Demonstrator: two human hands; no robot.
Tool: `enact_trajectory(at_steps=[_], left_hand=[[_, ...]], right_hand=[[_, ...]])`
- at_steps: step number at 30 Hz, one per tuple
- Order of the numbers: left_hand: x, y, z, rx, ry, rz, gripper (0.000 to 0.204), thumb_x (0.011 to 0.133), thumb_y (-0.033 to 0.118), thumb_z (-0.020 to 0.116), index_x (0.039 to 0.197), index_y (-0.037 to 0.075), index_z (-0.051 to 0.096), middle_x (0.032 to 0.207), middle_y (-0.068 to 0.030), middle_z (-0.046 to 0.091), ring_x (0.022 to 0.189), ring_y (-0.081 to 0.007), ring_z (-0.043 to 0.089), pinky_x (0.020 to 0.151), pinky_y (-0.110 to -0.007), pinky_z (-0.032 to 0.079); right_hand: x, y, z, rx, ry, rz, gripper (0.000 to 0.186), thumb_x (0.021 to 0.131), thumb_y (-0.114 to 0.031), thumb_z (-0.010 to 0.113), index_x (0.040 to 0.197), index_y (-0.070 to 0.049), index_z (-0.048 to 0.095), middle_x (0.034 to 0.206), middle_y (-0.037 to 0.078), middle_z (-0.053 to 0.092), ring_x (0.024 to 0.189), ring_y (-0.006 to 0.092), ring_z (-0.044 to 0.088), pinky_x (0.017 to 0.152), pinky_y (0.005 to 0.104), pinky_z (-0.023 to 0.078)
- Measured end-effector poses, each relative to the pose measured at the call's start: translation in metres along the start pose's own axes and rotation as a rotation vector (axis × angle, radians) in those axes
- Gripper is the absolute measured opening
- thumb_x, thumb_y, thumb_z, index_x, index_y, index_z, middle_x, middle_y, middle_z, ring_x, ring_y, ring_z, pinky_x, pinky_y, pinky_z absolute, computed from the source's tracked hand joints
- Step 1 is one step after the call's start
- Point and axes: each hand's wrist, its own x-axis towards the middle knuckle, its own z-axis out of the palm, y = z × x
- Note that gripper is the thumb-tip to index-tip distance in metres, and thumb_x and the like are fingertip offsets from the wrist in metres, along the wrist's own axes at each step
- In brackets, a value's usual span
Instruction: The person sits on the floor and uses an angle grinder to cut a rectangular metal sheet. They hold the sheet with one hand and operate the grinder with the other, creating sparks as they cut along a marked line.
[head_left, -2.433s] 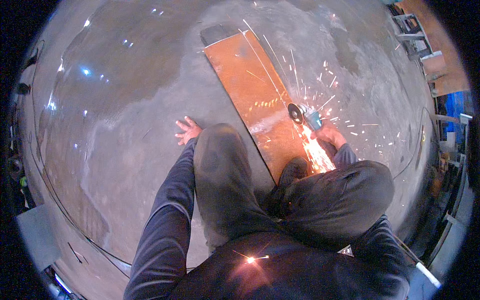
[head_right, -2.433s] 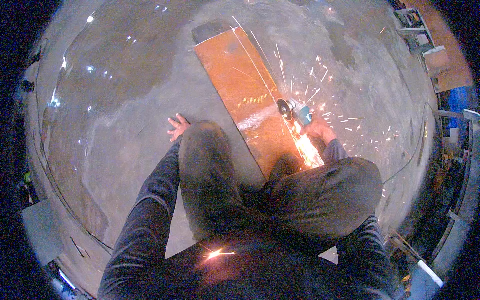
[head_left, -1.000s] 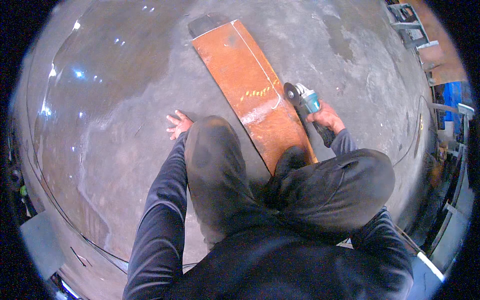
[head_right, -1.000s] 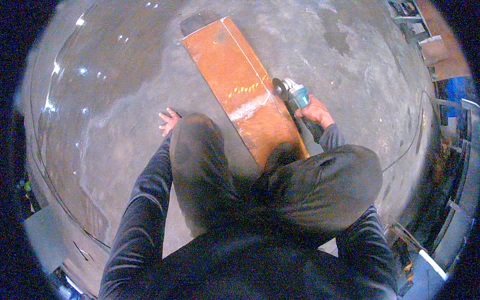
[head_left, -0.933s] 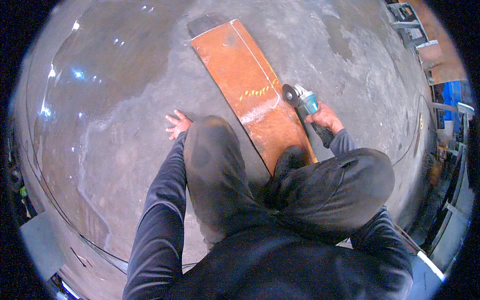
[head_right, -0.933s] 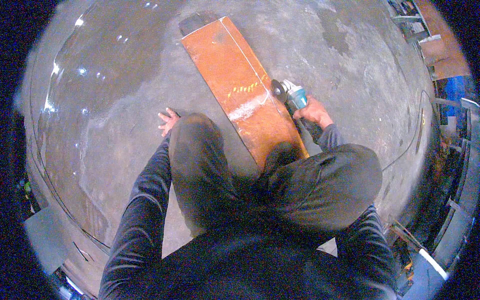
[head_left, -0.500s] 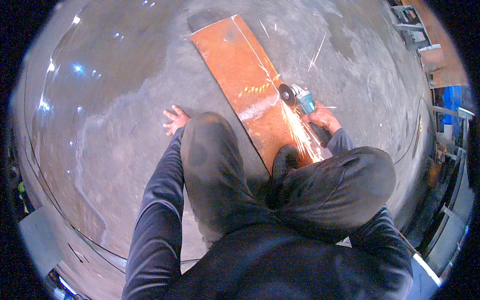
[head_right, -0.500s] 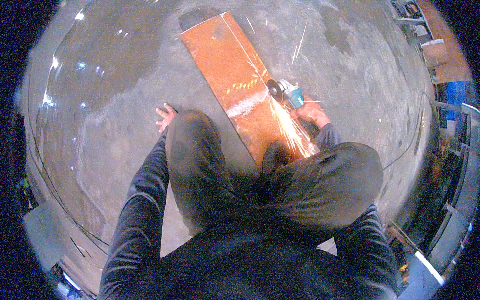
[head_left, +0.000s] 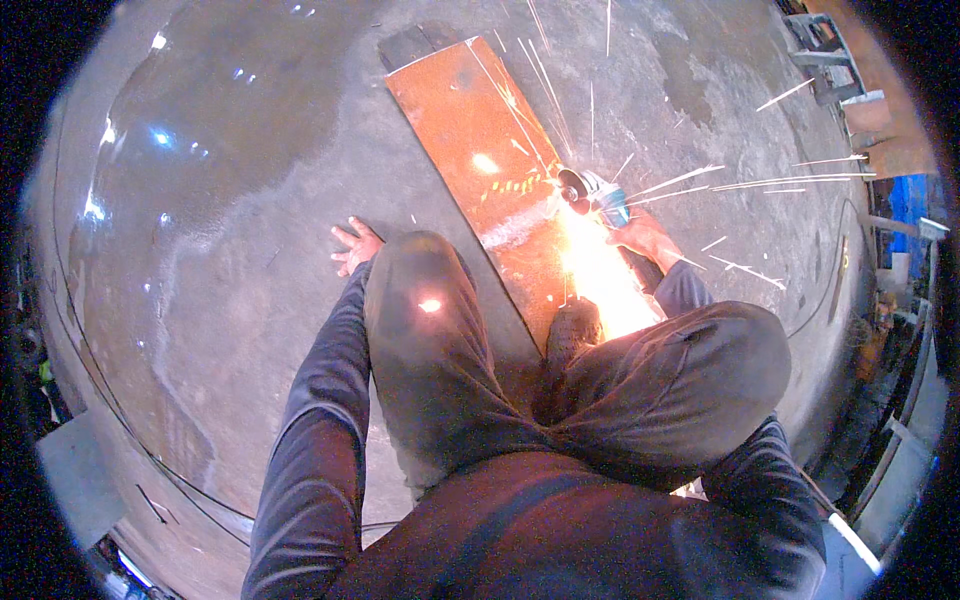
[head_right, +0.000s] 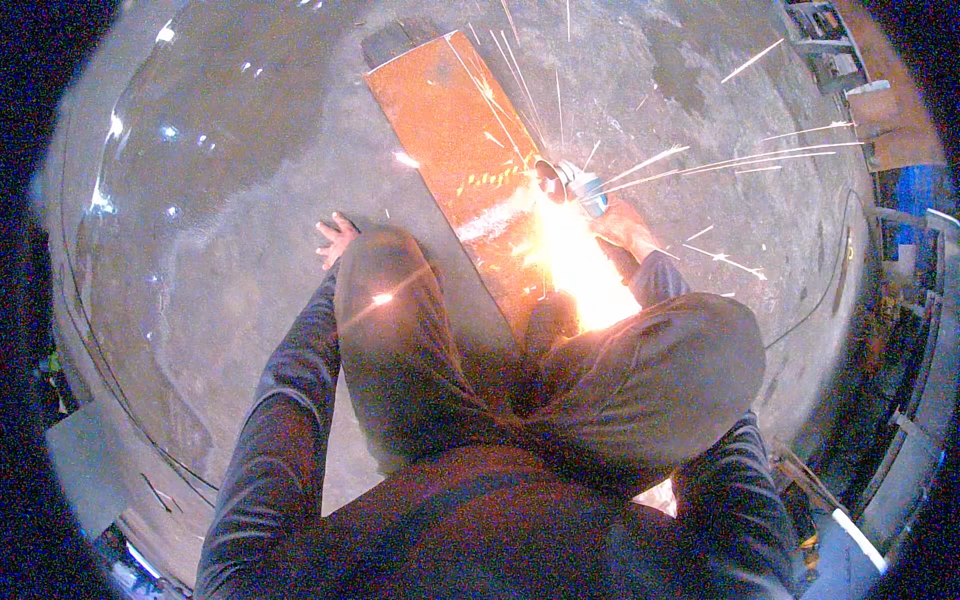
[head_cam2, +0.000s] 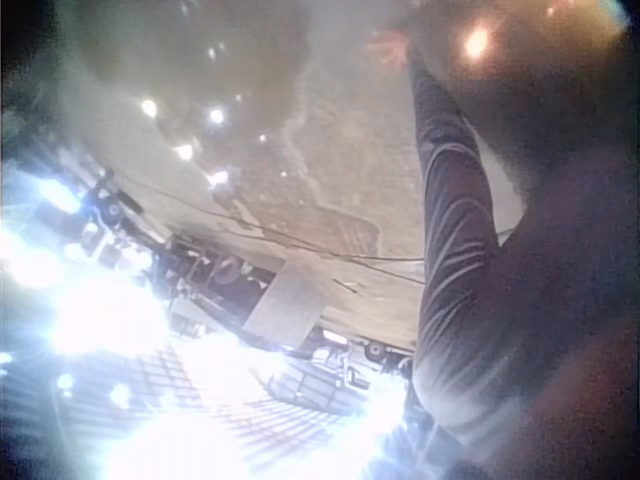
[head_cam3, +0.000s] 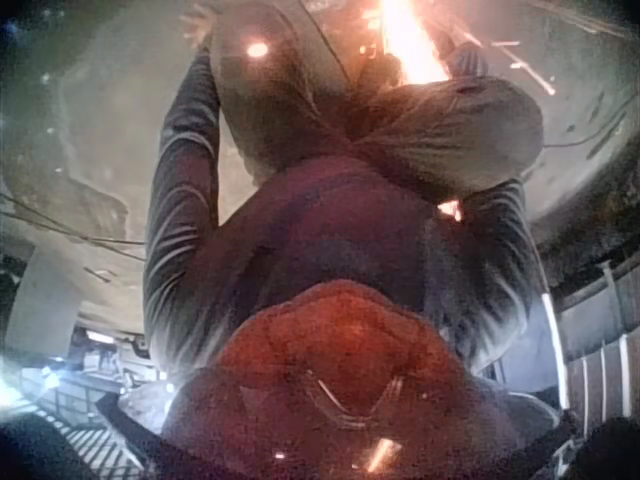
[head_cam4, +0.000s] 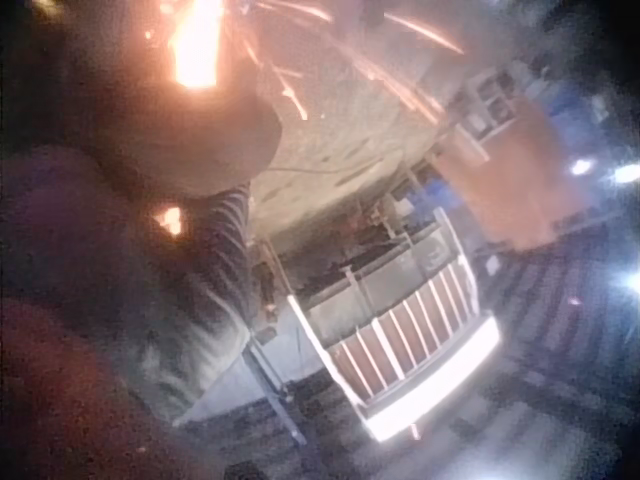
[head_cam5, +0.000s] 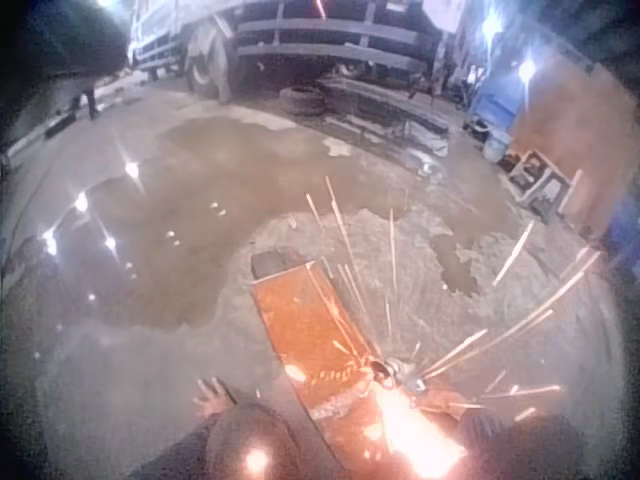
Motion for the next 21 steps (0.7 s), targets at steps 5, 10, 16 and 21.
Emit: enact_trajectory(at_steps=[5, 10, 16, 21], left_hand=[[-0.004, 0.007, -0.002, -0.018, -0.022, 0.033, 0.106, 0.082, 0.045, 0.073, 0.160, 0.022, 0.005, 0.165, -0.0180, -0.010, 0.145, -0.0573, 0.013, 0.107, -0.071, 0.030], [-0.017, -0.003, -0.016, -0.055, -0.021, 0.021, 0.107, 0.082, 0.048, 0.073, 0.160, 0.023, 0.005, 0.165, -0.0178, -0.010, 0.145, -0.0566, 0.013, 0.107, -0.071, 0.028], [-0.001, -0.001, -0.008, -0.016, -0.040, 0.023, 0.113, 0.079, 0.050, 0.076, 0.160, 0.022, 0.003, 0.165, -0.0186, -0.011, 0.145, -0.0573, 0.012, 0.106, -0.073, 0.028], [-0.009, 0.001, -0.010, -0.004, -0.044, 0.022, 0.114, 0.078, 0.050, 0.077, 0.160, 0.021, 0.002, 0.165, -0.0192, -0.010, 0.144, -0.0582, 0.012, 0.107, -0.072, 0.028]], right_hand=[[-0.007, 0.052, 0.013, 0.612, -0.105, -0.008, 0.069, 0.070, -0.033, 0.076, 0.130, -0.006, 0.055, 0.109, 0.019, 0.069, 0.097, 0.0321, 0.068, 0.083, 0.0393, 0.054], [-0.024, -0.021, -0.007, 0.097, -0.108, 0.107, 0.073, 0.064, -0.027, 0.081, 0.127, -0.002, 0.054, 0.097, 0.018, 0.069, 0.086, 0.0278, 0.069, 0.070, 0.0357, 0.053], [-0.015, 0.010, 0.009, -0.173, 0.054, 0.137, 0.085, 0.058, -0.029, 0.082, 0.132, 0.000, 0.052, 0.117, 0.023, 0.067, 0.109, 0.0372, 0.065, 0.091, 0.0428, 0.052], [-0.017, 0.001, 0.004, -0.112, 0.036, 0.167, 0.088, 0.059, -0.029, 0.084, 0.136, -0.002, 0.051, 0.119, 0.022, 0.067, 0.111, 0.0380, 0.064, 0.095, 0.0434, 0.050]])
